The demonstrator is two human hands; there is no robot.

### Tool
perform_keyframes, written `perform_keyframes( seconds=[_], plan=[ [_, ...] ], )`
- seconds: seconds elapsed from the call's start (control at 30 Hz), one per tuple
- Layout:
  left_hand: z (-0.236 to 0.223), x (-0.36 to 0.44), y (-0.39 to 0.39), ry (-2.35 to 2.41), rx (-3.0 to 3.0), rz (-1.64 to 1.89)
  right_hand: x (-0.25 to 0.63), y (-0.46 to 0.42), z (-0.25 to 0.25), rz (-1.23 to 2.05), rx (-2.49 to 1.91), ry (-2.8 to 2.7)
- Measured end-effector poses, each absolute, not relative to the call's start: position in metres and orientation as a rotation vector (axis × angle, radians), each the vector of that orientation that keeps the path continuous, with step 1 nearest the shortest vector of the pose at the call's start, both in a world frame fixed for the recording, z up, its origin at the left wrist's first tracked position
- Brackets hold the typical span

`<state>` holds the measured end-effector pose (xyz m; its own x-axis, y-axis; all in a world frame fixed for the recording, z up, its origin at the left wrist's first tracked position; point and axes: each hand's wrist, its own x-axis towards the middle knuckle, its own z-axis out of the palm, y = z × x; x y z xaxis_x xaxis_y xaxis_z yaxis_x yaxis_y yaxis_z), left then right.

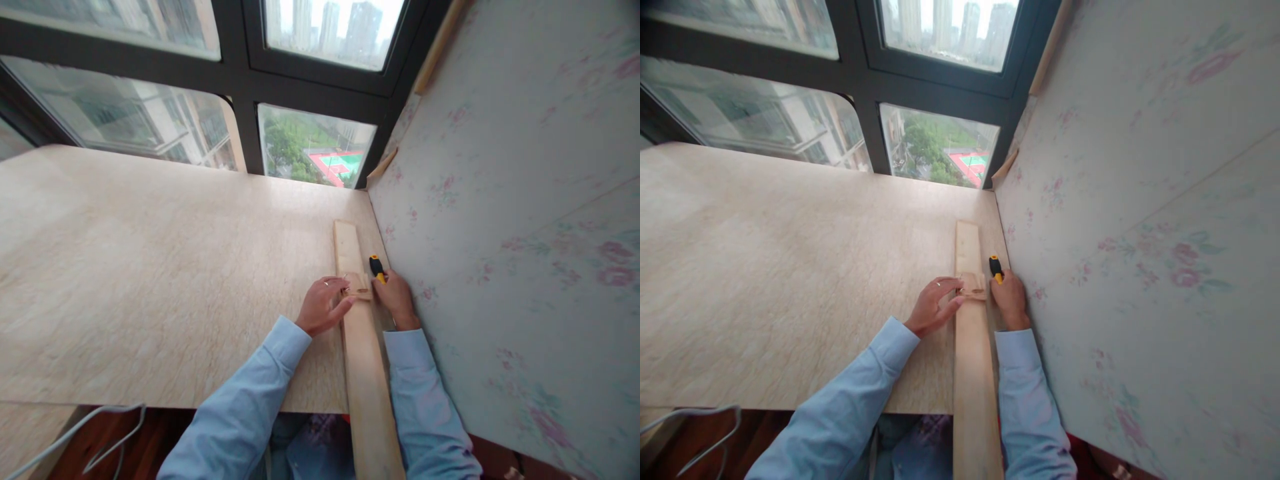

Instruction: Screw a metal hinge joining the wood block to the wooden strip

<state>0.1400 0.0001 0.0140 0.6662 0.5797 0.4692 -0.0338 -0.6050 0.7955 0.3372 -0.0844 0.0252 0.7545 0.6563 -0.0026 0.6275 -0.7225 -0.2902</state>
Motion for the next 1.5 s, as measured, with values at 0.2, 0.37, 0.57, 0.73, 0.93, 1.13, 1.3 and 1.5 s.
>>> perform_keyframes(
  seconds=[0.2,0.37,0.57,0.73,0.93,1.13,1.3,1.5],
  plan=[
    [0.011,0.142,-0.001,0.329,2.245,1.014,0.341,-0.085,0.022,0.160,-2.651,-1.037],
    [0.009,0.143,0.000,0.498,2.085,1.149,0.341,-0.088,0.017,0.106,-2.616,-1.025],
    [-0.003,0.142,0.014,0.770,1.789,1.234,0.327,-0.102,0.009,-0.045,-2.490,-1.054],
    [0.001,0.131,0.014,0.812,1.604,1.057,0.309,-0.127,0.006,-0.087,-2.355,-1.077],
    [0.015,0.106,0.006,0.935,1.725,1.032,0.291,-0.157,0.016,-0.072,-2.276,-1.130],
    [0.004,0.086,0.012,0.985,1.813,0.862,0.275,-0.165,0.038,0.013,-2.140,-1.194],
    [-0.007,0.073,0.019,0.945,1.860,0.914,0.251,-0.159,0.046,0.079,-2.129,-1.348],
    [-0.007,0.058,0.016,0.905,1.770,0.932,0.224,-0.152,0.012,0.145,-2.331,-1.364]
  ],
)
